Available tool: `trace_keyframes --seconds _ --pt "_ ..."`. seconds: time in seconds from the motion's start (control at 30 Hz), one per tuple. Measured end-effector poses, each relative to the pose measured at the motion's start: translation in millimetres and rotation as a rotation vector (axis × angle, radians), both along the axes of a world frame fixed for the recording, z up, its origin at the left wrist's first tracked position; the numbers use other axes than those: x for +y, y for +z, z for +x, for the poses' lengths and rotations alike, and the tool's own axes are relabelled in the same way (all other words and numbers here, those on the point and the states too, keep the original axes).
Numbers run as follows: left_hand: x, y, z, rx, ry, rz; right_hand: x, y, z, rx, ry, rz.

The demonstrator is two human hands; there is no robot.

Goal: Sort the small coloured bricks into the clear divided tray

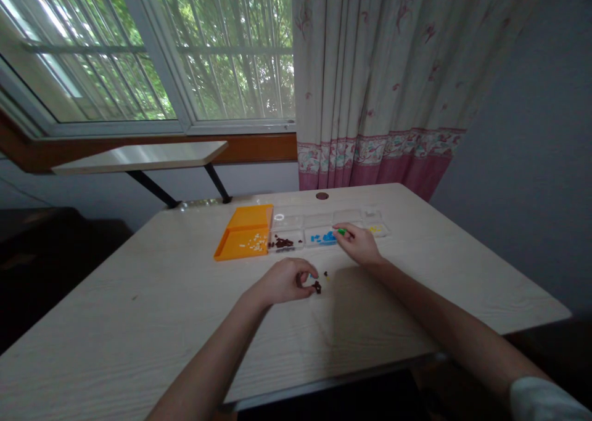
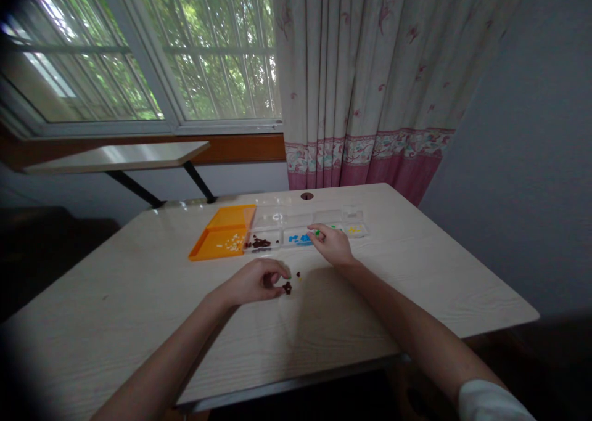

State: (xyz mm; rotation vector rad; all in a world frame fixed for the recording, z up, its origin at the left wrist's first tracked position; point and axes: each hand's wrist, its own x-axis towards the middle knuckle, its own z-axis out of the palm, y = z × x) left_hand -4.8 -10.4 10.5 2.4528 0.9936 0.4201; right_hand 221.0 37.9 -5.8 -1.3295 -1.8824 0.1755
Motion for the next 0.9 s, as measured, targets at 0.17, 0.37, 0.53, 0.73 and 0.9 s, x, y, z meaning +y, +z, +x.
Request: trace_keyframes --seconds 0.17,0.37,0.53,0.73,0.9 --pt "-1.0 0.7 1.3 0.008 -0.034 0.007 -9.3 0.5 -7.0 -0.092 0.137 -0.022" --pt "-1.7 -0.9 3.0 -0.010 -0.020 0.033 -20.1 -2.2 -15.3 -0.235 0.438 -0.068" --pt "-1.5 0.9 3.4 -0.166 0.101 0.182 -24.2 -0.2 -20.0 -0.134 0.446 -0.261" --pt "-1.5 0.7 2.6 -0.246 0.146 0.286 -22.0 -7.1 -27.6 0.149 0.562 -0.570" --pt "-3.0 1.9 3.9 -0.219 0.124 0.301 -24.0 -2.8 -30.8 0.310 0.575 -0.641"
